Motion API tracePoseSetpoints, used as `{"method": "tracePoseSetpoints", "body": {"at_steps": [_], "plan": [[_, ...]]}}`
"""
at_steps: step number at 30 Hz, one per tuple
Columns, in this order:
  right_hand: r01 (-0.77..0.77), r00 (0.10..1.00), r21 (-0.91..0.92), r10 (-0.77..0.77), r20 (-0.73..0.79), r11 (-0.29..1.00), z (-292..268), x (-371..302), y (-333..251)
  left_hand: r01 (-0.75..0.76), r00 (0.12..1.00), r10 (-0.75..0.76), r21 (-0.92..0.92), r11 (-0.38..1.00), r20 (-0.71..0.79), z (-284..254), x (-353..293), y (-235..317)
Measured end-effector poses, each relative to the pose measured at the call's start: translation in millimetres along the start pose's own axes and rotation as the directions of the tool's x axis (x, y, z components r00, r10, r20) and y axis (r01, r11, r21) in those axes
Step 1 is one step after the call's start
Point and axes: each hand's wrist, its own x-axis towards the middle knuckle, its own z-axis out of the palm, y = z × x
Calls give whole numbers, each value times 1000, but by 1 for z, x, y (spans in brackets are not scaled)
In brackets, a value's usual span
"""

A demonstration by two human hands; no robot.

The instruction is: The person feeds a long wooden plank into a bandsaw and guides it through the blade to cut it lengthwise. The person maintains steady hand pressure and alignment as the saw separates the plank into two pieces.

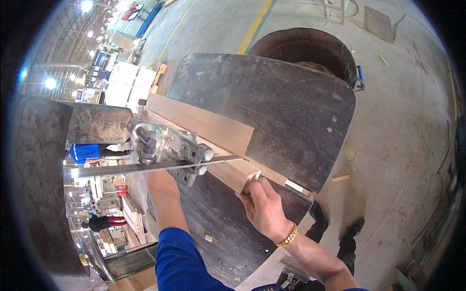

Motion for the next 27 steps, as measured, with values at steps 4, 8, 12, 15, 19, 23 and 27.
{"method": "tracePoseSetpoints", "body": {"at_steps": [4, 8, 12, 15, 19, 23, 27], "plan": [[19, 1000, 13, -19, 5, 1000, 0, 0, 1, 32, 996, -30, -29, 999, 81, -9, 12, -5], [25, 1000, 6, -25, 3, 1000, 0, 1, 1, 68, 985, -58, -55, 996, 163, -17, 26, -9], [5, 1000, 7, -5, 18, 1000, 1, 0, 1, 101, 968, -79, -79, 992, 239, -26, 41, -8], [7, 1000, 4, -7, 17, 1000, 2, 0, 2, 128, 950, -95, -96, 987, 298, -33, 52, -8], [3, 1000, 2, -3, 22, 1000, 2, 1, 2, 168, 920, -114, -115, 979, 375, -42, 65, -10], [-3, 1000, 5, 2, 24, 1000, 1, 2, 1, 210, 883, -130, -131, 969, 451, -55, 73, -18], [-4, 999, 10, 4, 34, 1000, 2, 2, 0, 247, 843, -139, -145, 958, 520, -65, 88, -15]]}}
